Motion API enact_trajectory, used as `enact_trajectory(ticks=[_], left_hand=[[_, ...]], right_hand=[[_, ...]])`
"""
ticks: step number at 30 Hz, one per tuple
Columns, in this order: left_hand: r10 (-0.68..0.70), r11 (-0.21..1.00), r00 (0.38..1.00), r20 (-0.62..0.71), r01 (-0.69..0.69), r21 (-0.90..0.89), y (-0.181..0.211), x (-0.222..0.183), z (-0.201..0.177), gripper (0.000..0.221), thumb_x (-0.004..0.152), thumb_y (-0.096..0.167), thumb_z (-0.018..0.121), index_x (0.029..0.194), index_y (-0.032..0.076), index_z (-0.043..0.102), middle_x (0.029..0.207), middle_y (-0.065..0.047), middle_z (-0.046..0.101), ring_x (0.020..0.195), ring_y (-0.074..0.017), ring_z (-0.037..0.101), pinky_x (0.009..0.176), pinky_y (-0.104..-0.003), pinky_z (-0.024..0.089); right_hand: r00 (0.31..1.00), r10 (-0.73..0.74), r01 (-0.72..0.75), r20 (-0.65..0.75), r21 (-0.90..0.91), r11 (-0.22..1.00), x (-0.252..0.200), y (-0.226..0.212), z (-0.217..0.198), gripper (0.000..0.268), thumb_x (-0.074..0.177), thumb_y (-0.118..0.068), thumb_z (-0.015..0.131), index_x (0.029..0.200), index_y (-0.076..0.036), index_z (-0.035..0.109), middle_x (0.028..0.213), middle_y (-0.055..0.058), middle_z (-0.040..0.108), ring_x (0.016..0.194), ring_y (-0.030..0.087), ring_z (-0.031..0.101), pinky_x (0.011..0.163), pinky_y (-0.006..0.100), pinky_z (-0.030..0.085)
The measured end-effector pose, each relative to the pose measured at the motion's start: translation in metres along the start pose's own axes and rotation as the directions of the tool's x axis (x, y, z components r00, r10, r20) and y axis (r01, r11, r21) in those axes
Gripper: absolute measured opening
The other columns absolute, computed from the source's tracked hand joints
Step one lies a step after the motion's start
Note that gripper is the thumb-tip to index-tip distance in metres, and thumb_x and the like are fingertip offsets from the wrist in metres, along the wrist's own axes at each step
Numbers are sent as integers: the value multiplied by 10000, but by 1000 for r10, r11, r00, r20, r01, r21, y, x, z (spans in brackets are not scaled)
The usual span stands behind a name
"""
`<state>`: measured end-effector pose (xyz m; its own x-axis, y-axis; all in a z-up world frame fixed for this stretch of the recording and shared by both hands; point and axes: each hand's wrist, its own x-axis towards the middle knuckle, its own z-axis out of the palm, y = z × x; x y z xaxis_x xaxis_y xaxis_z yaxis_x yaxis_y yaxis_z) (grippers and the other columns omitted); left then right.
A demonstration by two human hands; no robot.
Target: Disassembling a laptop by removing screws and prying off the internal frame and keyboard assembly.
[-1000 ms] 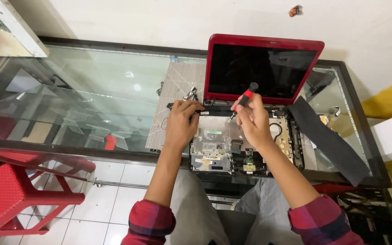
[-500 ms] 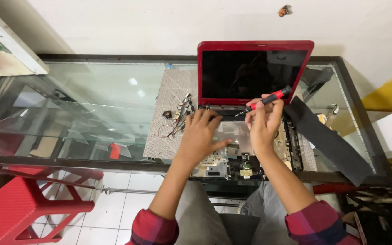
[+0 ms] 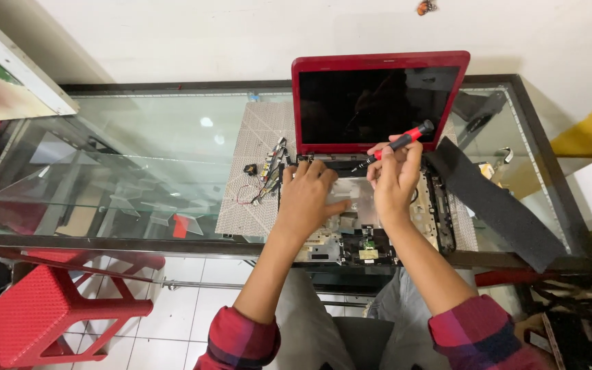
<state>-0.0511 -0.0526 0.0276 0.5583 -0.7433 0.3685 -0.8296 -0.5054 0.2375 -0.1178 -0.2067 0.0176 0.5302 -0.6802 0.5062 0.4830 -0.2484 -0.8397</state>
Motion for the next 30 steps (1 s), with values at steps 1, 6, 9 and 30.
enact_trajectory(ticks=[1,6,9,30], left_hand=[[4,1000,1000,1,-4,0,0,0,1,555,707,541,809,1075,135,723,1055,-68,632,1049,-289,595,990,-537,388],[1,999,999,35,0,-32,-1,0,-2,554,701,507,819,1092,127,724,1063,-69,632,1058,-294,595,994,-542,389],[8,1000,998,56,-7,-13,2,0,-7,551,682,478,840,1098,133,729,1068,-64,640,1066,-283,603,993,-527,401],[-143,971,914,380,204,-123,1,37,-35,484,588,379,944,971,171,732,1137,-52,640,1176,-289,560,1028,-560,420]], right_hand=[[1000,-1,1,-4,-1,1000,0,-1,0,159,1101,-95,394,1255,-59,406,935,177,647,488,137,515,393,208,357],[999,36,-36,-7,23,999,0,-6,1,150,1100,-104,395,1246,-68,402,937,168,647,495,135,524,393,202,355],[998,57,-56,-21,57,997,2,-9,1,156,1098,-120,403,1243,-62,407,941,175,646,489,136,513,380,209,347],[971,-26,47,-236,81,996,2,24,-151,183,1157,-164,406,1331,-115,372,963,243,603,461,226,515,353,260,354]])
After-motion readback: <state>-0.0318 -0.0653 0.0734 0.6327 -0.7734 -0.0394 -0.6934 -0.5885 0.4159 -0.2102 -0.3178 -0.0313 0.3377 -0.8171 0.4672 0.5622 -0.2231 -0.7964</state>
